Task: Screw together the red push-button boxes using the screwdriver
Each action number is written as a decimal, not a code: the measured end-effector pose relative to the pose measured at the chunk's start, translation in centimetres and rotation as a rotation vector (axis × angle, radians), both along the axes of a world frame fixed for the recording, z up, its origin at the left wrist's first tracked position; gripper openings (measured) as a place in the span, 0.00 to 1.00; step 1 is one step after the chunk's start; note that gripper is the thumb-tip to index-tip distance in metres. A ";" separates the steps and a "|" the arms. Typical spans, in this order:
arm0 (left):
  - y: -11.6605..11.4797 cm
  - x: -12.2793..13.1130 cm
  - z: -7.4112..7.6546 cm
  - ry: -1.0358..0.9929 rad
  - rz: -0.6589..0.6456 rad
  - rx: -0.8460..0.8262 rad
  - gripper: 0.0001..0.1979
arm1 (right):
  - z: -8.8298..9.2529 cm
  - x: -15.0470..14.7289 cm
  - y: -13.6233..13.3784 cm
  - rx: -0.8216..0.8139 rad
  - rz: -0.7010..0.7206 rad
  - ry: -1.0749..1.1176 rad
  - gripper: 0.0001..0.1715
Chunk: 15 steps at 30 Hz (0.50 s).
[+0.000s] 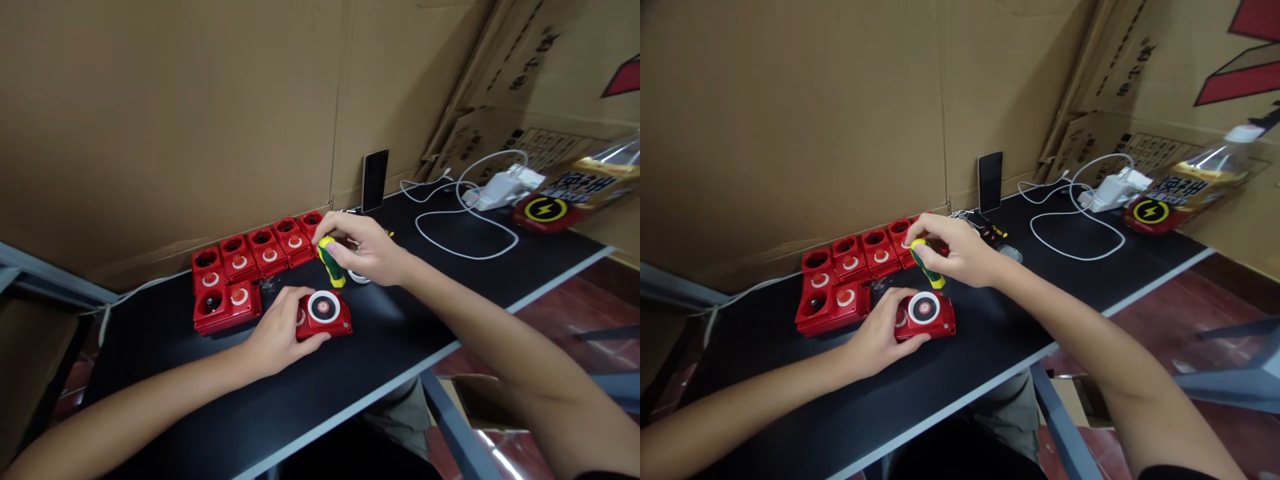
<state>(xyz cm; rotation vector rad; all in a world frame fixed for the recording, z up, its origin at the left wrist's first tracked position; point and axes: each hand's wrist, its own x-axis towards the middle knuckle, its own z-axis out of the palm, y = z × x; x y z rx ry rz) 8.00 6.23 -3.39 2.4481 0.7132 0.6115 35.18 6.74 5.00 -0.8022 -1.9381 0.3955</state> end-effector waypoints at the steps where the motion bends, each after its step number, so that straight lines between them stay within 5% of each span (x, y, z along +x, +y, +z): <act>1: 0.1 -0.2 0.0 -0.007 -0.011 0.005 0.33 | -0.6 0.0 -0.1 -0.003 -0.019 0.013 0.08; 6: 0.3 -0.7 -0.1 -0.015 -0.030 0.016 0.32 | -2.6 -0.4 -0.2 -0.023 -0.099 0.021 0.12; 10: 0.3 -0.7 -0.1 -0.028 -0.048 0.038 0.32 | -2.4 0.0 -0.6 -0.013 -0.127 0.015 0.29; 15: 0.6 -0.8 0.0 -0.058 -0.086 0.088 0.31 | -1.7 1.3 0.1 0.270 -0.320 0.432 0.37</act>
